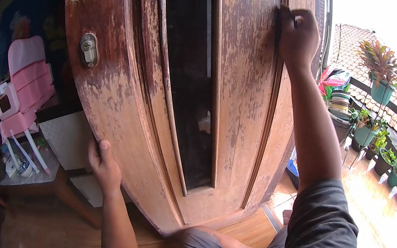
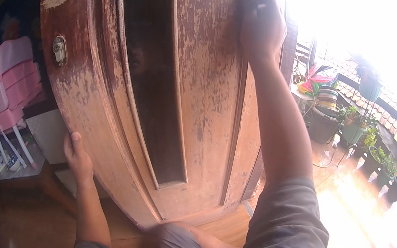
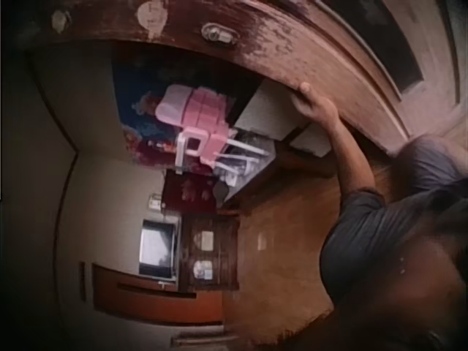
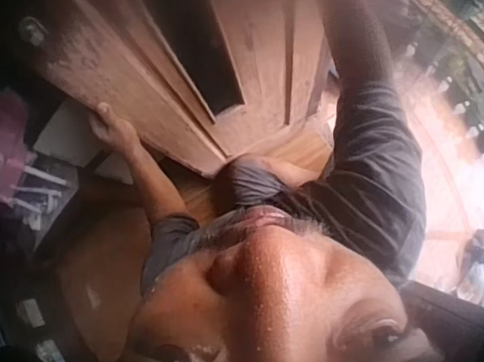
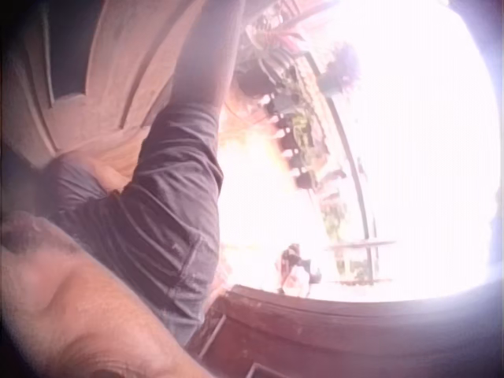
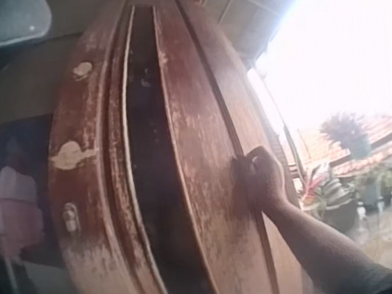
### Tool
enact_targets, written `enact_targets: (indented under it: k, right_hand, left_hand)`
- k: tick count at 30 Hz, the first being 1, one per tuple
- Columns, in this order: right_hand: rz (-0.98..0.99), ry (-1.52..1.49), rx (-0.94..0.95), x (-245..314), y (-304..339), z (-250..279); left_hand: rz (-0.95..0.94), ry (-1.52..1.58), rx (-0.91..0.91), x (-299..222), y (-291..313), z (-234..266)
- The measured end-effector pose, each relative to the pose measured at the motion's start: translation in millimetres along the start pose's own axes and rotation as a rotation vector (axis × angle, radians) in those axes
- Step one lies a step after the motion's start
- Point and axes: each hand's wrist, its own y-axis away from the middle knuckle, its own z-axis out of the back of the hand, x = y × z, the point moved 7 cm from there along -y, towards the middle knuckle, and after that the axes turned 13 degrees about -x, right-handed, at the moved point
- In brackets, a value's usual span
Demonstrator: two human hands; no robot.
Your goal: The person sits on the floor and uses a sanding block to sand the surface of a large wooden door. They work on different sections of the door, including the edges and the main panels, moving the sanding block back and forth.
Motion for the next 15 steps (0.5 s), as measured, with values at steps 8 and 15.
enact_targets:
  k: [8,15]
  right_hand:
    - [0.035,0.028,0.034,3.7,-55.4,-40.5]
    - [-0.207,-0.079,0.237,10.3,-40.2,-36.6]
  left_hand:
    - [-0.029,-0.014,-0.009,-4.8,1.4,-0.1]
    - [-0.01,-0.051,-0.01,-1.0,-0.6,1.5]
